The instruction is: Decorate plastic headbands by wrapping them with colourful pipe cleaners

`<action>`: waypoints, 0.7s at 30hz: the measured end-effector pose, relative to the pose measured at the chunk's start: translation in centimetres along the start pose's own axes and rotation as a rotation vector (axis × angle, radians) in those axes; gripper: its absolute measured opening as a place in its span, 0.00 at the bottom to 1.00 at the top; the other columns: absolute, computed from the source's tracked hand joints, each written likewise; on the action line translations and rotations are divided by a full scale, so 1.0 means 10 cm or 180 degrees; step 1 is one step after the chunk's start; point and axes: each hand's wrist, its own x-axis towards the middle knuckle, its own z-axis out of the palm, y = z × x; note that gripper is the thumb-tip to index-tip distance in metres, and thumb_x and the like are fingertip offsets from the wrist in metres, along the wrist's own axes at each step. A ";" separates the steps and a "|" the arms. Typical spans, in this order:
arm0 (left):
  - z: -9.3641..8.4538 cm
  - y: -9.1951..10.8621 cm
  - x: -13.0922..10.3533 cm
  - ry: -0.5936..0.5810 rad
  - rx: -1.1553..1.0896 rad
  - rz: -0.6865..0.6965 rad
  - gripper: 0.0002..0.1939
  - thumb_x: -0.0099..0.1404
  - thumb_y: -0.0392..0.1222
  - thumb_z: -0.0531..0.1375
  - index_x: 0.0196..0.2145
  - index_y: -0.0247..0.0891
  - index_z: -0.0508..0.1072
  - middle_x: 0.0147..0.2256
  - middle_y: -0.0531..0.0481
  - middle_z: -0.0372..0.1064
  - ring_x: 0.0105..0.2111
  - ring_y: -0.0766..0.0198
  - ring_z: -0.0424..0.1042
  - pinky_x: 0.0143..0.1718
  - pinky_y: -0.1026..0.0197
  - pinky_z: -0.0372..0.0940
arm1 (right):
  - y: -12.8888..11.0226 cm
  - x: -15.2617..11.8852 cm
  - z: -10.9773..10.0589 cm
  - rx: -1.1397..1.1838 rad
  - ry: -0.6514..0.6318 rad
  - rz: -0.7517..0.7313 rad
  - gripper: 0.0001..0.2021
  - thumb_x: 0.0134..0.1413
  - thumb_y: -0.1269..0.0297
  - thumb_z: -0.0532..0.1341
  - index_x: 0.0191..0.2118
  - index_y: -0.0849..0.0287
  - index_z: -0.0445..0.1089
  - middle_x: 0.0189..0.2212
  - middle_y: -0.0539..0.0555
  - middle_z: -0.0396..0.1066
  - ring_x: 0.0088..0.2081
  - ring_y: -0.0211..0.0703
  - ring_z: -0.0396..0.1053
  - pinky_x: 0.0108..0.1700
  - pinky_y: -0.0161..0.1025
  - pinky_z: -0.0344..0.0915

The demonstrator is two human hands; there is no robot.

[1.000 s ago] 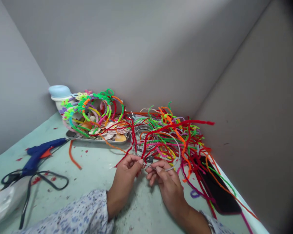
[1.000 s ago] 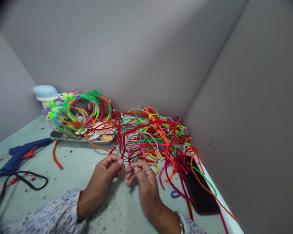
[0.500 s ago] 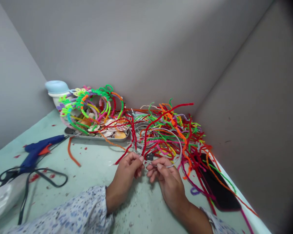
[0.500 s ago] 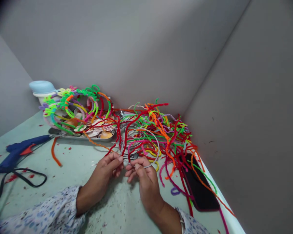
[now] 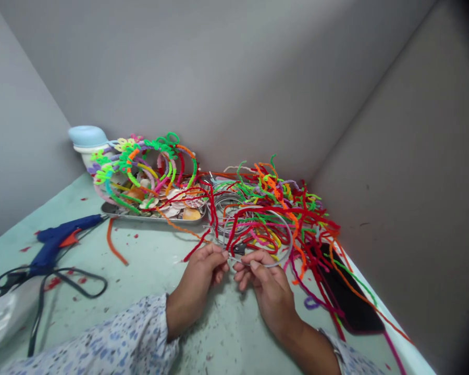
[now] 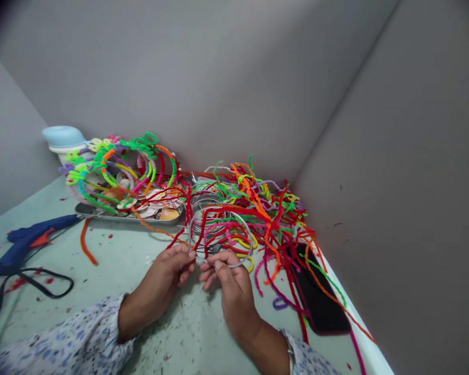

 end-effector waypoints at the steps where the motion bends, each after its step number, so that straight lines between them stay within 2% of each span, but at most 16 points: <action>1: 0.00 0.00 0.00 0.0022 -0.0016 -0.0012 0.08 0.53 0.38 0.61 0.24 0.36 0.64 0.17 0.58 0.63 0.14 0.75 0.55 0.16 0.71 0.49 | 0.00 0.00 0.00 -0.0008 -0.0008 -0.0001 0.07 0.57 0.62 0.57 0.34 0.59 0.69 0.28 0.53 0.74 0.26 0.39 0.71 0.28 0.34 0.65; 11: -0.01 -0.01 0.01 -0.0037 0.0194 -0.0011 0.07 0.54 0.36 0.57 0.21 0.35 0.63 0.17 0.57 0.61 0.15 0.75 0.54 0.16 0.70 0.47 | 0.01 -0.01 0.00 -0.0190 -0.0021 0.0041 0.08 0.57 0.61 0.59 0.37 0.59 0.69 0.28 0.52 0.73 0.26 0.36 0.69 0.26 0.32 0.65; 17: -0.01 -0.02 0.02 -0.0249 0.0132 0.0132 0.10 0.59 0.45 0.59 0.27 0.35 0.66 0.23 0.54 0.65 0.18 0.73 0.59 0.20 0.69 0.53 | 0.02 0.06 -0.02 0.0167 0.0101 0.0124 0.08 0.55 0.61 0.60 0.36 0.60 0.70 0.27 0.52 0.73 0.25 0.37 0.70 0.24 0.31 0.65; 21: -0.01 -0.03 0.03 -0.0131 0.0047 0.0239 0.10 0.59 0.46 0.59 0.32 0.36 0.68 0.26 0.54 0.67 0.19 0.72 0.61 0.21 0.69 0.56 | 0.01 0.08 -0.02 0.0342 0.0212 0.0175 0.07 0.54 0.62 0.61 0.35 0.61 0.70 0.25 0.52 0.73 0.24 0.36 0.69 0.23 0.30 0.65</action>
